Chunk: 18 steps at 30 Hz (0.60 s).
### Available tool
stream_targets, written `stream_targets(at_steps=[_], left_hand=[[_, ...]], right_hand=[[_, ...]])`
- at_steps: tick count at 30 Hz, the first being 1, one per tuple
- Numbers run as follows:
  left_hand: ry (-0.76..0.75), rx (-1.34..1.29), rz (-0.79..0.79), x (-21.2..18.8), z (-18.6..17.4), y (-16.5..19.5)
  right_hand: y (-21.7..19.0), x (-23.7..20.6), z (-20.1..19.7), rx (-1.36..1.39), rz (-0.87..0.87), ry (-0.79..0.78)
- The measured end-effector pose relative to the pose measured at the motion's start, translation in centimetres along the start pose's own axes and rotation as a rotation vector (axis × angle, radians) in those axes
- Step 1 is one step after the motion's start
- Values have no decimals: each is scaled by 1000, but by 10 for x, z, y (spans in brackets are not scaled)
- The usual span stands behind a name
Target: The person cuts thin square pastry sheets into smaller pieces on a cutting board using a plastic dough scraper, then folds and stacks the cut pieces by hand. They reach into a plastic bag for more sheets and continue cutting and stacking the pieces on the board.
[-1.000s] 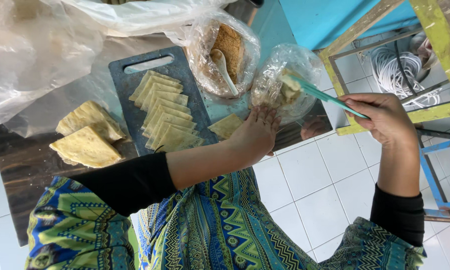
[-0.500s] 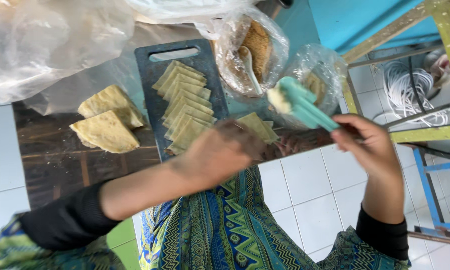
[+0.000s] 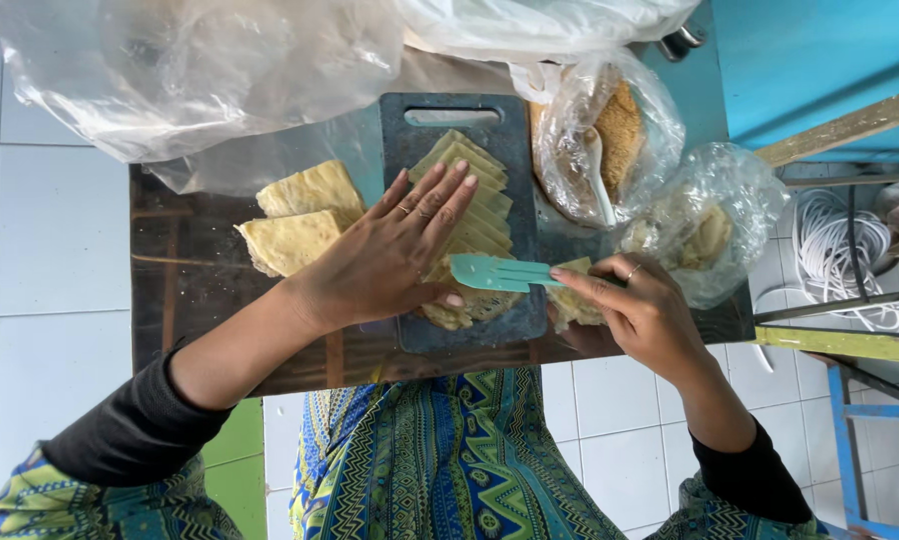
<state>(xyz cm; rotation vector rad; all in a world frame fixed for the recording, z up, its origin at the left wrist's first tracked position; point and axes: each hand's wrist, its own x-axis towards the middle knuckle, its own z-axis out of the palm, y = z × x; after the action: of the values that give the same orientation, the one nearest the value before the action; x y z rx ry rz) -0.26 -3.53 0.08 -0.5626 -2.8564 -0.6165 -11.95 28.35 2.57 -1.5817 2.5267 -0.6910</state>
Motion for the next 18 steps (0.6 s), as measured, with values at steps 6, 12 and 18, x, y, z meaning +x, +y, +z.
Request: stream_targets(at_steps=[6,12,18], left_hand=[[-101,8,-25,-3,5,-7],[-109,14,-63,-2,7,-5],[-128,7,-76,-1,6,-4]], right_hand=[[4,1,6,-353,-149,-49],[6,1,-7,-578,-177,-141],[4,-2,-34,-639,-182,-143]])
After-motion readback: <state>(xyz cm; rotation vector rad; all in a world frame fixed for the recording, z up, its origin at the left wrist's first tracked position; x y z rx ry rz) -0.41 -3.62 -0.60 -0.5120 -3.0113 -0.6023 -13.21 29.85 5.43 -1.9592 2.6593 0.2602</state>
